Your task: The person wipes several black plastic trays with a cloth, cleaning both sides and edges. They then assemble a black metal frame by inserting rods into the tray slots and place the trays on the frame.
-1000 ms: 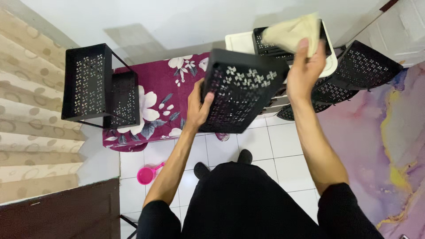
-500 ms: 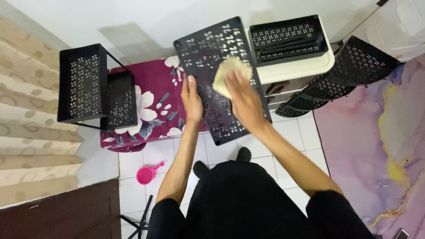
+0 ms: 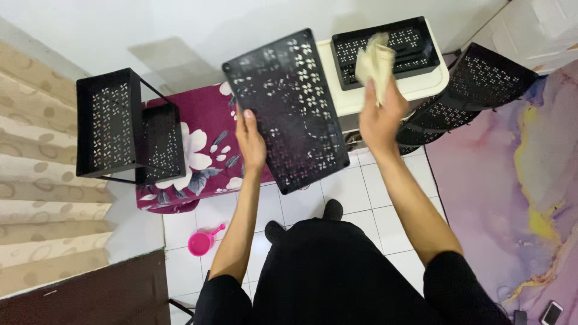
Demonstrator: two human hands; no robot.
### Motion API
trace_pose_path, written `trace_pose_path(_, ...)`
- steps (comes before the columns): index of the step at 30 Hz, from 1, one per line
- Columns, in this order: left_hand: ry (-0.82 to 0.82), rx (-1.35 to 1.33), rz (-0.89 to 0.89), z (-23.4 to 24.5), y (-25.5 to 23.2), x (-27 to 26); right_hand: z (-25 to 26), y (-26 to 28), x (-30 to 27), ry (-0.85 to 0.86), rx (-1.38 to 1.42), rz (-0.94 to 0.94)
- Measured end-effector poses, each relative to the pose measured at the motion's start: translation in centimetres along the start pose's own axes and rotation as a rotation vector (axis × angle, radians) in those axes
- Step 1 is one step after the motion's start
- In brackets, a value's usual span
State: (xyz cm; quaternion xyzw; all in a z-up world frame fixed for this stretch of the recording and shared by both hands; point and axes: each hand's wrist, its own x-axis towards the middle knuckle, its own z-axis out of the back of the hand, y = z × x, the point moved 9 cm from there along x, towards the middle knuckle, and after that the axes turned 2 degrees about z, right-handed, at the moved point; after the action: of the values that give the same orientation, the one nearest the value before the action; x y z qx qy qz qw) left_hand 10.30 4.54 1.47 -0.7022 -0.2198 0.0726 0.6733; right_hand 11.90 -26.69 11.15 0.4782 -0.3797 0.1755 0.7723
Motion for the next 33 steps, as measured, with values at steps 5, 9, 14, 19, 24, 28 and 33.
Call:
trace_pose_path(5, 0.044, -0.118, 0.019, -0.8, 0.2, -1.3, -6.4, 0.9, 0.1, 0.307, -0.014, 0.125)
trace_pose_path(9, -0.044, -0.189, -0.011, 2.5, 0.7, -0.8, -6.3, -0.5, -7.1, 0.408, 0.111, -0.078)
trace_pose_path(14, -0.098, -0.528, 0.038, 4.3, 5.0, -0.6, -7.3, -6.3, -9.6, 0.458, 0.426, -0.613)
trace_pose_path(19, -0.106, -0.344, 0.107, 3.5, 6.6, -0.6, -5.2, -3.9, -5.6, 0.433, 0.434, -0.448)
trace_pose_path(24, -0.154, 0.057, -0.133, 5.5, -0.5, 0.9, -3.7, -2.0, -3.4, 0.522, 0.232, -0.384)
trace_pose_path(28, 0.078, 0.37, -0.388, 5.3, -7.3, 2.5, -3.2, -2.2, -2.9, 0.619, 0.17, -0.351)
trace_pose_path(33, 0.474, 0.217, -0.138, 3.6, -8.0, 4.1, -2.4, -3.6, -1.7, 0.623, 0.124, -0.304)
